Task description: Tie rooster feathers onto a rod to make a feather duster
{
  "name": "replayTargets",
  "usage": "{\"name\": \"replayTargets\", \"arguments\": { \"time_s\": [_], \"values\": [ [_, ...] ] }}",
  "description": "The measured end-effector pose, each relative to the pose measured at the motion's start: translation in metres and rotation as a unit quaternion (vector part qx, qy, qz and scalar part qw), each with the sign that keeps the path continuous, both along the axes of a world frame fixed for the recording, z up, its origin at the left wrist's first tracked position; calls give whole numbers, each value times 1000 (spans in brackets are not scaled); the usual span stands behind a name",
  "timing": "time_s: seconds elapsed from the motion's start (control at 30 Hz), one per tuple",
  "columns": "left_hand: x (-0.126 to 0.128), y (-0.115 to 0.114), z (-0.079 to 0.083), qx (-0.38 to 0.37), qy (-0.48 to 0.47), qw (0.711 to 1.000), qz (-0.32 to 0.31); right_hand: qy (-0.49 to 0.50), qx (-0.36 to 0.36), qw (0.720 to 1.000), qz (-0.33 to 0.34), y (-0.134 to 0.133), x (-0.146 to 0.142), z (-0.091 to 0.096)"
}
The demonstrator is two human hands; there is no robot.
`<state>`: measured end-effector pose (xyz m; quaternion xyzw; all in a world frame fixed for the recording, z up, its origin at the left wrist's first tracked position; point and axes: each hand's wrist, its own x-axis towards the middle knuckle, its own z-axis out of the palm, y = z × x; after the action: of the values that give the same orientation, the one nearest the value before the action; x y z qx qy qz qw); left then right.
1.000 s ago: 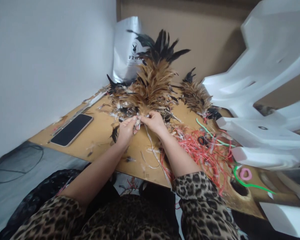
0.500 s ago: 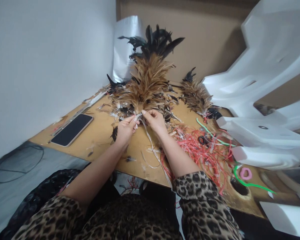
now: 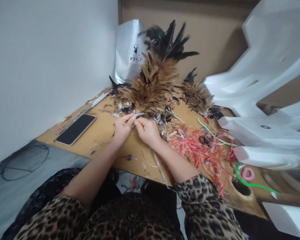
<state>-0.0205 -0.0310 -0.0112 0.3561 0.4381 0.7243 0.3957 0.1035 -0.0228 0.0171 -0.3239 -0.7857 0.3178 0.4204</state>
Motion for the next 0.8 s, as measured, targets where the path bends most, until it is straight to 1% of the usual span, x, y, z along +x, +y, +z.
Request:
{"name": "replayTargets", "arguments": {
  "time_s": [0.03,0.1,0.17,0.23,0.3,0.33,0.4,0.5,0.53,0.6,0.67,0.7,0.73,0.8],
  "values": [
    [0,-2,1,10,24,1000,10,-9,13,1000,-1,-4,0,2],
    [-1,-7,3,32,77,996,26,0,9,1000,6,-7,0,6],
    [-6,-12,5,42,122,991,29,29,-28,999,21,-6,0,10],
    [-16,-16,9,51,188,981,23,52,-82,994,39,-2,2,16],
    [-28,-20,14,65,274,960,16,44,-121,990,52,4,5,26],
    [-34,-23,18,72,311,947,21,28,-127,990,55,6,8,33],
    [-43,-30,29,78,385,919,22,-9,-108,993,53,10,13,49],
    [-47,-43,51,83,481,873,2,-35,-29,998,37,18,18,79],
    [-46,-46,59,88,496,864,-1,-37,-2,999,32,20,18,88],
    [-45,-51,76,93,511,854,-21,-42,39,998,36,26,17,105],
    [-47,-54,92,112,525,843,-34,-52,60,995,53,31,15,119],
    [-50,-54,99,123,549,826,-41,-59,65,994,61,33,13,125],
    [-53,-55,105,131,586,799,-45,-66,66,993,66,35,12,130],
    [-59,-59,115,136,675,723,-46,-83,60,992,70,37,8,137]
  ]
}}
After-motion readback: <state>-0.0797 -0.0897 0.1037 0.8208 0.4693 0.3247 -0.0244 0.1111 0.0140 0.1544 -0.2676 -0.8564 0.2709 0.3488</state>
